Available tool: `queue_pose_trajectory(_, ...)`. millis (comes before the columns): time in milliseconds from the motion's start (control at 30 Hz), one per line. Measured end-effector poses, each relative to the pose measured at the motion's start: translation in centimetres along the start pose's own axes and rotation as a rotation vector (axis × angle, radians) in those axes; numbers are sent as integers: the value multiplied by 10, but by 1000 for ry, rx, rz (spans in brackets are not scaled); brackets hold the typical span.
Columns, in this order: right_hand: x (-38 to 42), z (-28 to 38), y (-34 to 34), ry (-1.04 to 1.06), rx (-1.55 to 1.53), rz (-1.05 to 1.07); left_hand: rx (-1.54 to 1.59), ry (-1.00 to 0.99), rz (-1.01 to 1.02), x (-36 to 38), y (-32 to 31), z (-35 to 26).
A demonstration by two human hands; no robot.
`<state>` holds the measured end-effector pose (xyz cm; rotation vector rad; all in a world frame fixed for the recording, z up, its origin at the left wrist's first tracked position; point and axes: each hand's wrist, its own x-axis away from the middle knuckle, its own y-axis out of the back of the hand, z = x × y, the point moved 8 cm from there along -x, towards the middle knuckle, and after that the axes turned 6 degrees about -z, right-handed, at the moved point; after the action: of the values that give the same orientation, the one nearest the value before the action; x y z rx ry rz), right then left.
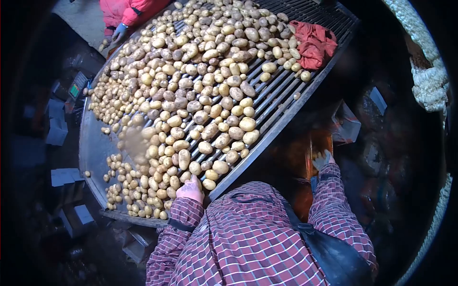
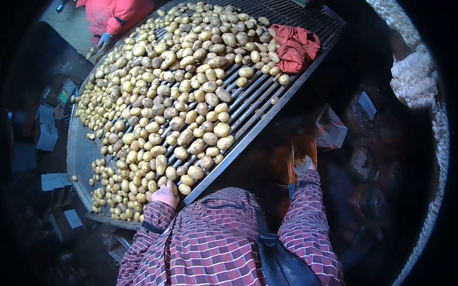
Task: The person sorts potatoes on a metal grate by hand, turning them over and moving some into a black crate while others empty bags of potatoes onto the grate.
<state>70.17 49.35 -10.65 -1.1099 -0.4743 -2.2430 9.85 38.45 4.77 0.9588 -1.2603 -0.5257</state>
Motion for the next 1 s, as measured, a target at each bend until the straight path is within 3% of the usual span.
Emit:
queue_pose_trajectory(33,2,4,-33,14,117,366,79,40,-6,1,8,4)
queue_pose_trajectory(100,108,11,-108,83,189,719,744,-17,-37,-13,-9,32)
queue_pose_trajectory(133,153,1,-138,54,254,838,1157,-108,-60,-23,-29,51)
queue_pose_trajectory(200,241,-22,-187,-16,408,1004,1760,-19,205,-3,-6,42)
queue_pose_trajectory(267,297,-59,-218,-70,597,1123,1914,-26,197,1,4,32)
queue_pose_trajectory(300,318,-83,-235,-140,648,1207,1906,-49,313,6,4,23)
queue_pose_trajectory(333,338,-108,-249,-218,637,1283,1927,-65,238,8,14,10)
queue_pose_trajectory(367,359,-127,-260,-233,641,1312,1747,-92,80,4,13,6)
queue_pose_trajectory(400,352,-162,-269,-199,693,1315,1565,-122,-73,-2,15,1)
queue_pose_trajectory(433,354,-180,-285,115,834,1490,1349,-227,-217,6,41,-13)
queue_pose_trajectory(467,348,-200,-292,185,942,1435,1278,-284,-220,-2,31,-14)
queue_pose_trajectory(500,355,-192,-300,424,1163,1421,1148,-378,-283,2,42,-16)
queue_pose_trajectory(533,352,-188,-308,534,1135,1390,1013,-463,-343,7,50,-16)
queue_pose_trajectory(567,342,-177,-314,525,1027,1325,911,-475,-371,8,47,-11)
queue_pose_trajectory(633,333,-137,-323,456,824,1237,1209,-297,-257,-1,28,14)
queue_pose_trajectory(700,286,-95,-333,452,644,971,1256,-271,-345,-9,-2,46)
queue_pose_trajectory(767,279,-29,-340,831,760,693,1536,18,-249,-15,-24,68)
queue_pose_trajectory(800,264,-13,-346,964,896,577,1497,69,-254,0,7,63)
queue_pose_trajectory(867,236,8,-367,1289,1100,353,1133,-160,-507,-10,7,79)
queue_pose_trajectory(900,240,2,-378,1296,1156,407,1513,123,-363,-20,-14,87)
queue_pose_trajectory(967,237,-23,-396,1225,1386,409,1519,170,-401,-21,-6,89)
queue_pose_trajectory(1000,243,-35,-401,1270,1522,538,1468,191,-389,-25,-6,92)
